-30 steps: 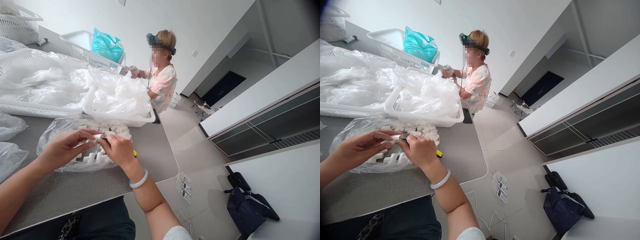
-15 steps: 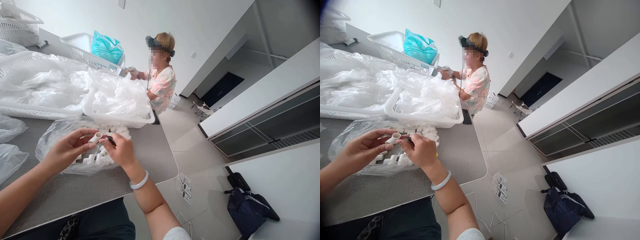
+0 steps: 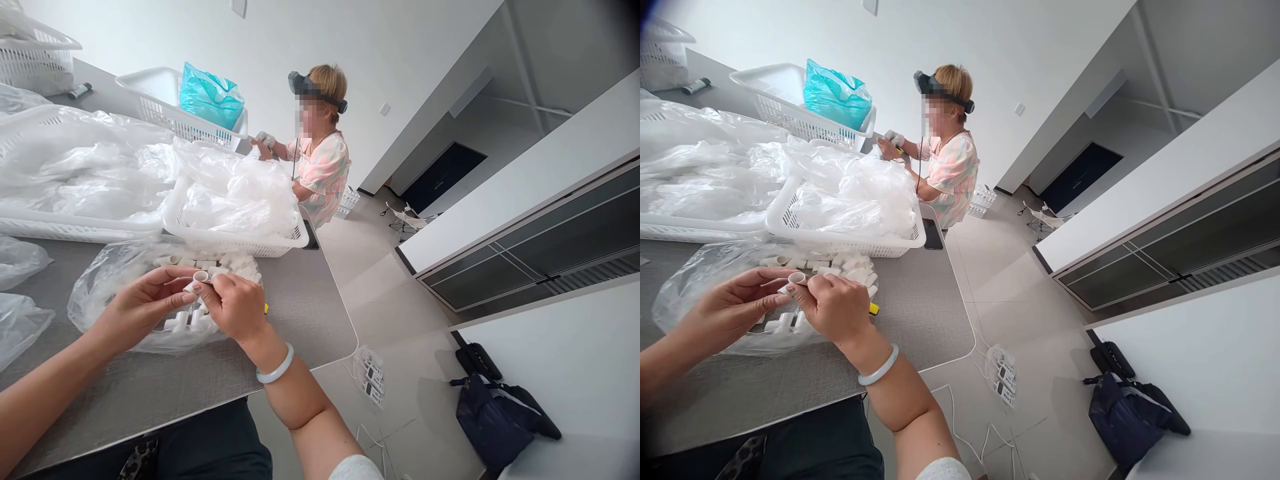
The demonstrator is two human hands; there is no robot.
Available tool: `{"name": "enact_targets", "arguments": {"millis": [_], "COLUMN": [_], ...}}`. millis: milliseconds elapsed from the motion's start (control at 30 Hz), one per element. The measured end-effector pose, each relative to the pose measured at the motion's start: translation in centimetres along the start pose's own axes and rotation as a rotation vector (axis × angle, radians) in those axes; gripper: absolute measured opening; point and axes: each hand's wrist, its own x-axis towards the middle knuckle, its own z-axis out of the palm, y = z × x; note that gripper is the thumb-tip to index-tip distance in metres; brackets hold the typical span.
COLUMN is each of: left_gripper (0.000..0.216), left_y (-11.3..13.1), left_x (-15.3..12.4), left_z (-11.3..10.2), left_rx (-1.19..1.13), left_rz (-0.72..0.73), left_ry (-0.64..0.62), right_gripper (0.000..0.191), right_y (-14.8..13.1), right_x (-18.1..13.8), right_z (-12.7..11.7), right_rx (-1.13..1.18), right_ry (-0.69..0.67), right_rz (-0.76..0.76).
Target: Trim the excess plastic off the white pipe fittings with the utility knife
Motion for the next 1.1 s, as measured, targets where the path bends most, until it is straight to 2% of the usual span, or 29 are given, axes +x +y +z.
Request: {"name": "enact_targets", "arguments": {"millis": [200,333,633,767,967,1100], "left_gripper": [0.040,0.035,0.028,0.025,0.037,0.041], "left_y": [-0.3,-0.3,-1.6,-1.4,-1.4,-1.6], "left_x": [0.0,0.1,0.1,0.1,0.1,-0.1], "left_z": [-0.3,-0.4,-0.8,-0.8,-0.9,-0.9], "left_rx": [0.016,0.036,0.095,0.118,0.160,0.179], "left_rz": [0.055,0.089,0.175,0.233,0.201,0.173], "left_ry": [0.009,-0.004,-0.074,-0.060,-0.042,-0.045], "right_gripper": [0.053,0.054,0.031,0.025,0.026,0.029], "right_y": [0.1,0.2,0.7,0.7,1.0,1.3], "right_x": [0.1,0.0,-0.2,-0.2,-0.2,0.0], "right_z": [-0.2,0.1,-0.5,-0.4,0.2,0.0], "right_rx": [0.004,0.012,0.258,0.252,0.257,0.216], "right_ry": [-0.005,-0.018,0.005,0.001,0.049,0.033], "right_rz": [0.005,-0.018,0.030,0.050,0.022,0.003]}}
